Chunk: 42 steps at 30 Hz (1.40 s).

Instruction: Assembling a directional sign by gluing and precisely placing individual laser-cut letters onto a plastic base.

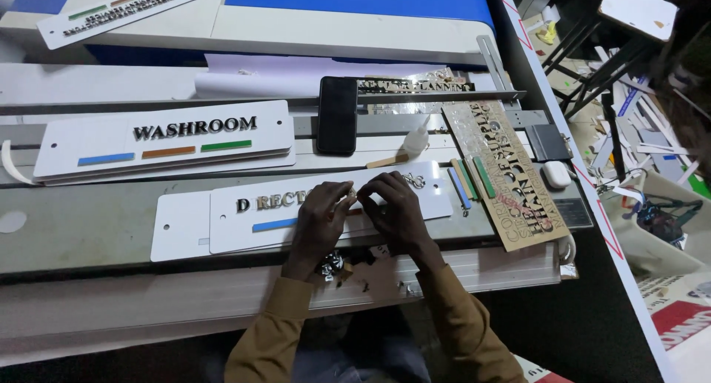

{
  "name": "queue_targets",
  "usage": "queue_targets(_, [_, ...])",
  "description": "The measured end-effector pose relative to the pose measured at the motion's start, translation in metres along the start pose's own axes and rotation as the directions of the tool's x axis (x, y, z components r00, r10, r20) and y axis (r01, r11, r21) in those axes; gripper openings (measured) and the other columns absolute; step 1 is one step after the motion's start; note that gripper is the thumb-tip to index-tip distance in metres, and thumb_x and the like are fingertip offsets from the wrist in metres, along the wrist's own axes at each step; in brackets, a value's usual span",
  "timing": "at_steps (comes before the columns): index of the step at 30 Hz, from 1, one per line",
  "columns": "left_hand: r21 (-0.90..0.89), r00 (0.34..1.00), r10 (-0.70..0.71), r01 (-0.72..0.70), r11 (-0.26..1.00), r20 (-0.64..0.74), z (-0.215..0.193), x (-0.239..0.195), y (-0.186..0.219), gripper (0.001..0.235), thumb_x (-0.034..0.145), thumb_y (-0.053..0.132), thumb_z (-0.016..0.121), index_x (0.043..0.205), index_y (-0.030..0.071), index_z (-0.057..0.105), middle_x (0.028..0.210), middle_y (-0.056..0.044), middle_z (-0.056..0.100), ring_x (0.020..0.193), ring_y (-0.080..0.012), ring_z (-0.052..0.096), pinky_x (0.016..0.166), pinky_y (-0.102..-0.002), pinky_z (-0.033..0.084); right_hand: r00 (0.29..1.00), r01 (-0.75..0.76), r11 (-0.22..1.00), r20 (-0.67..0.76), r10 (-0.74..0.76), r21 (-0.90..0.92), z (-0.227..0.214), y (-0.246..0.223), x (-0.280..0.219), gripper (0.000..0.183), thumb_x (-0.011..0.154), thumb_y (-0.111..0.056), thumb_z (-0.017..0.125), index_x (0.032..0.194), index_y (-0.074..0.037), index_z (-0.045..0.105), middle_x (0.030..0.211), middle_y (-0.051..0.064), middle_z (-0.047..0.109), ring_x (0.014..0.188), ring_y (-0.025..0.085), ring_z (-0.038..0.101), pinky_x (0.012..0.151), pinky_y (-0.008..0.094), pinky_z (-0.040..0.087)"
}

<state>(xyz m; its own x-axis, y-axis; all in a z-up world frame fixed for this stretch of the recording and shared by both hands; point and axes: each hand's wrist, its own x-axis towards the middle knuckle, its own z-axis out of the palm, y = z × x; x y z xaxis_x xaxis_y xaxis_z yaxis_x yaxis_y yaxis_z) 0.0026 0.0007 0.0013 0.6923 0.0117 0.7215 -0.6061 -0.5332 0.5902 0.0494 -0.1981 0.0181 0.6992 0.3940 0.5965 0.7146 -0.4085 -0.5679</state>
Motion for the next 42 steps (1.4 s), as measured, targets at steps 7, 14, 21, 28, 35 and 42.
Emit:
queue_targets(7, [-0.015,0.999,0.0,0.0,1.0,0.044,-0.001,0.001,0.004,0.023,0.108,0.015,0.081,0.128,0.004,0.081,0.102,-0.015,0.081,0.089,-0.0387,0.078,0.079,-0.05,0.063,0.999,-0.035,0.999,-0.022,0.035,-0.002,-0.002,-0.002,-0.007,0.006,0.095,-0.009,0.085,0.099,-0.013,0.083,0.095,0.01,0.077,0.098,0.039,0.072,0.09,0.051,0.058])
queue_targets(14, [0.007,0.999,-0.025,0.025,1.0,0.03,-0.001,0.0,0.005,0.029,0.107,0.014,0.082,0.134,0.004,0.079,0.105,-0.015,0.082,0.095,-0.0389,0.079,0.083,-0.05,0.064,0.997,-0.042,0.993,-0.066,0.035,-0.106,-0.003,0.023,-0.013,0.005,0.099,-0.015,0.083,0.104,-0.016,0.082,0.106,0.008,0.073,0.111,0.038,0.068,0.099,0.053,0.054])
queue_targets(21, [0.056,0.994,-0.08,0.076,0.996,0.071,-0.002,0.002,0.009,0.026,0.111,0.007,0.074,0.135,-0.001,0.079,0.114,-0.021,0.077,0.116,-0.0446,0.074,0.104,-0.055,0.06,0.992,-0.124,0.971,-0.038,0.118,-0.206,0.0,0.026,-0.013,0.006,0.096,-0.014,0.084,0.1,-0.013,0.079,0.121,0.009,0.067,0.129,0.044,0.059,0.108,0.06,0.049])
queue_targets(28, [0.266,0.987,-0.041,-0.001,0.964,0.154,0.007,-0.006,-0.008,0.026,0.115,0.02,0.068,0.133,0.007,0.081,0.13,-0.014,0.073,0.137,-0.0394,0.065,0.109,-0.052,0.056,0.997,-0.066,0.958,0.022,0.075,-0.278,0.011,0.048,-0.019,0.012,0.092,-0.019,0.085,0.101,-0.017,0.078,0.125,0.006,0.065,0.135,0.044,0.056,0.109,0.06,0.049])
queue_targets(35, [0.365,0.972,-0.08,-0.006,0.931,0.22,0.006,-0.006,-0.002,0.025,0.115,0.022,0.065,0.13,0.013,0.082,0.135,-0.01,0.072,0.145,-0.0374,0.06,0.108,-0.049,0.055,0.997,-0.073,0.963,0.012,0.078,-0.26,0.014,0.051,-0.02,0.014,0.089,-0.02,0.085,0.101,-0.019,0.078,0.127,0.004,0.065,0.14,0.043,0.054,0.112,0.06,0.047])
queue_targets(42, [0.394,0.964,-0.109,0.005,0.919,0.243,0.008,-0.007,-0.003,0.025,0.116,0.024,0.062,0.125,0.015,0.084,0.134,-0.009,0.072,0.145,-0.0356,0.061,0.109,-0.048,0.054,0.996,-0.089,0.963,-0.004,0.091,-0.255,0.016,0.049,-0.02,0.014,0.088,-0.016,0.085,0.1,-0.018,0.08,0.127,0.004,0.067,0.142,0.042,0.054,0.109,0.059,0.049])
